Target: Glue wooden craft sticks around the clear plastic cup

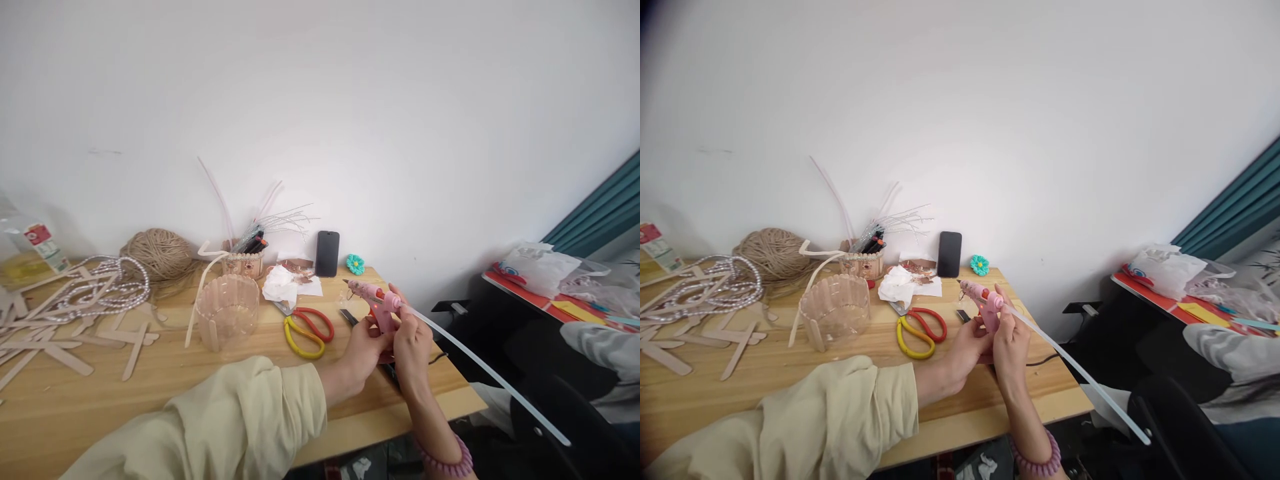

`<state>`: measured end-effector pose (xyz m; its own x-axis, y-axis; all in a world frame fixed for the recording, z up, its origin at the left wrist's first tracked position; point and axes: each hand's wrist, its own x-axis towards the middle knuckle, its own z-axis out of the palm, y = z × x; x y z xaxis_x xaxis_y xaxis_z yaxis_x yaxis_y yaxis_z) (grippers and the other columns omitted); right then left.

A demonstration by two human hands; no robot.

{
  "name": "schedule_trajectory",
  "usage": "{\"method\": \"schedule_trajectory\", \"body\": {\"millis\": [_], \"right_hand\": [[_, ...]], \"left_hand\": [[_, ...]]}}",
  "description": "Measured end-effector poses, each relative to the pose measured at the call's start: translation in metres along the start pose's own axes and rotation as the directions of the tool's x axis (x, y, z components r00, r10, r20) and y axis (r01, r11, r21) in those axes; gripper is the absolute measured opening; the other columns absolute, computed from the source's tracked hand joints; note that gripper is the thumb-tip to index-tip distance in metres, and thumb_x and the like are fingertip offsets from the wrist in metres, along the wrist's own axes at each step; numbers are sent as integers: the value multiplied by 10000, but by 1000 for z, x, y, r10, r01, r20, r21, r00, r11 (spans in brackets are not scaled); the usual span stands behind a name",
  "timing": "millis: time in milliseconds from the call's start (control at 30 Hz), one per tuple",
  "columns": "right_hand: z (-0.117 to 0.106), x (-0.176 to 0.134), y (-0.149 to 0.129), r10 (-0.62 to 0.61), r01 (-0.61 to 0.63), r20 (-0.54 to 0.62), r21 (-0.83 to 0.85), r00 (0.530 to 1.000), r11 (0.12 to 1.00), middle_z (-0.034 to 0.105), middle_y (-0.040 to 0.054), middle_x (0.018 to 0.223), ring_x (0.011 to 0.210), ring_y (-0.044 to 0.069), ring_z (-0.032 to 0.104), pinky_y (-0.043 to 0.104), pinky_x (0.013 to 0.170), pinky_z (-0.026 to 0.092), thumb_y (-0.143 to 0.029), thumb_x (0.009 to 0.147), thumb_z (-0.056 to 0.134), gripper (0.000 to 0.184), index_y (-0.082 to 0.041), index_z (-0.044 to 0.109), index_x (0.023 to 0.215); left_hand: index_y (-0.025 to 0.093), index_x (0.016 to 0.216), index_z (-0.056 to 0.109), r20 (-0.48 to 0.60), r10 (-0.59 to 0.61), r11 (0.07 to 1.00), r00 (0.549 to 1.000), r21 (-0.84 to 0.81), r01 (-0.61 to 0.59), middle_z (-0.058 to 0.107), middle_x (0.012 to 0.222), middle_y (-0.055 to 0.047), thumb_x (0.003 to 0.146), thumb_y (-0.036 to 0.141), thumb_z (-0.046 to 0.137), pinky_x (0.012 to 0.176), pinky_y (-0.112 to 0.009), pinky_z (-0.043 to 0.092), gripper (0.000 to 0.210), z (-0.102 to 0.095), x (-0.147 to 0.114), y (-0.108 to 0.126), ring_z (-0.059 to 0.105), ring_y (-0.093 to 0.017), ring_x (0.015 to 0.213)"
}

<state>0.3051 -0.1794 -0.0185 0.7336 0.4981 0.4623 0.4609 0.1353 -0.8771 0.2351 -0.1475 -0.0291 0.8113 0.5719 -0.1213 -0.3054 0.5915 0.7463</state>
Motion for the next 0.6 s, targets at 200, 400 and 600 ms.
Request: {"method": "schedule_trajectory", "body": {"millis": [200,400,600], "right_hand": [[-6,7,-9,-44,65,142,-148,989,987,700,111,1157,1091,291,623,431,982,454,-427,847,415,458,-169,734,1052],[-17,10,-7,-72,107,170,-204,983,973,705,121,1135,1087,288,626,457,1003,437,-443,864,373,491,-160,722,1064],[-22,10,3,-126,157,134,-262,983,952,666,132,1205,1086,303,608,485,995,419,-455,868,391,459,-179,735,994]], "left_hand": [[176,709,489,2,25,999,1000,42,-25,560,657,20,544,321,843,602,-265,432,417,7,1,4,540,-119,586],[173,719,519,24,8,995,1000,101,-10,565,661,15,584,277,808,631,-280,439,336,9,0,-1,544,-124,608],[196,847,478,-8,161,985,987,60,-160,534,666,49,569,126,782,545,-226,402,418,9,0,1,513,-106,594]]}}
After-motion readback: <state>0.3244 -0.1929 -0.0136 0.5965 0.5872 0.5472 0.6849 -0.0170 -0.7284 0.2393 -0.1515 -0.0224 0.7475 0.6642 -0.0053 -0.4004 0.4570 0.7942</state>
